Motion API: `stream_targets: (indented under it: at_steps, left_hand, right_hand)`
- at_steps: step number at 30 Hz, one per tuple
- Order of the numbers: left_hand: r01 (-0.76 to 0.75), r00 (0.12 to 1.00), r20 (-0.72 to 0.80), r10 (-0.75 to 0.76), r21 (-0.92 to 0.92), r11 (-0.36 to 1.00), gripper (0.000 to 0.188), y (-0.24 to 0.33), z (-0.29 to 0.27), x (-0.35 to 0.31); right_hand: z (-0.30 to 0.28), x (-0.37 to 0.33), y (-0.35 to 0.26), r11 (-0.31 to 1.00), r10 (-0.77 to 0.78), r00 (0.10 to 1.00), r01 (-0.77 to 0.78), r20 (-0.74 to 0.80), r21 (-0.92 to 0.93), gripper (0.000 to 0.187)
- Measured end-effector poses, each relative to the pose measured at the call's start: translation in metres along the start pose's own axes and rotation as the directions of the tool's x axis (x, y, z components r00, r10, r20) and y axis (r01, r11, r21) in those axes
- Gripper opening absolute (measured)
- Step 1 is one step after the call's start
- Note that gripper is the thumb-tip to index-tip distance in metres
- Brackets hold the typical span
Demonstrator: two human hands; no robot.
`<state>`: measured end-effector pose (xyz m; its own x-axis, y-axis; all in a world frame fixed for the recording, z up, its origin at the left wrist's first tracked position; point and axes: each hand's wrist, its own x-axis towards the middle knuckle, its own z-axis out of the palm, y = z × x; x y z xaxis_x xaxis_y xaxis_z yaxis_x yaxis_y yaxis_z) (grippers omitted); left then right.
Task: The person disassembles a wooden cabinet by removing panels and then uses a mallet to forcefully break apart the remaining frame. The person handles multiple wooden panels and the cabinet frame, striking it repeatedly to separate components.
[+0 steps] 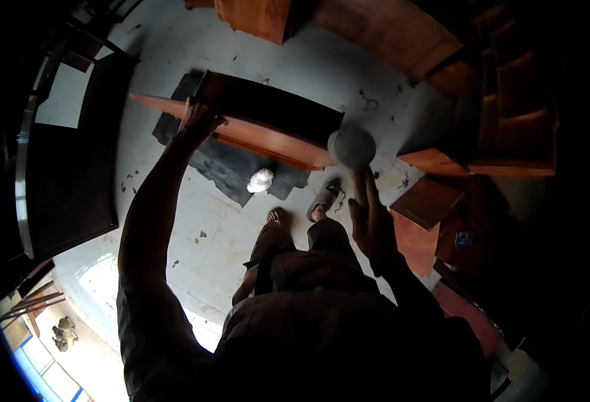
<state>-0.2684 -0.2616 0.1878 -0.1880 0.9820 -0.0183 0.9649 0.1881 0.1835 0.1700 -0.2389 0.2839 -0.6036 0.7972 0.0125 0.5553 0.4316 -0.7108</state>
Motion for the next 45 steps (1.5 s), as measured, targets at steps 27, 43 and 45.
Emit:
stream_targets:
  at_steps: [27,43,45]
  left_hand:
    - [-0.044,0.999,-0.018,0.044,-0.02,0.999,0.016,-0.002,0.004,0.001]
    - [-0.04,0.985,0.17,0.02,0.114,0.993,0.033,-0.008,0.016,0.011]
    - [-0.044,0.993,0.115,0.036,0.066,0.997,0.03,-0.003,0.011,0.006]
  right_hand:
    - [0.025,-0.005,-0.037,0.97,0.223,0.975,-0.22,-0.013,0.103,0.064]
    - [0.039,0.005,-0.051,0.967,0.213,0.971,-0.194,-0.106,0.164,0.06]
    - [0.023,0.006,-0.041,0.907,0.296,0.943,-0.227,-0.153,0.355,0.05]
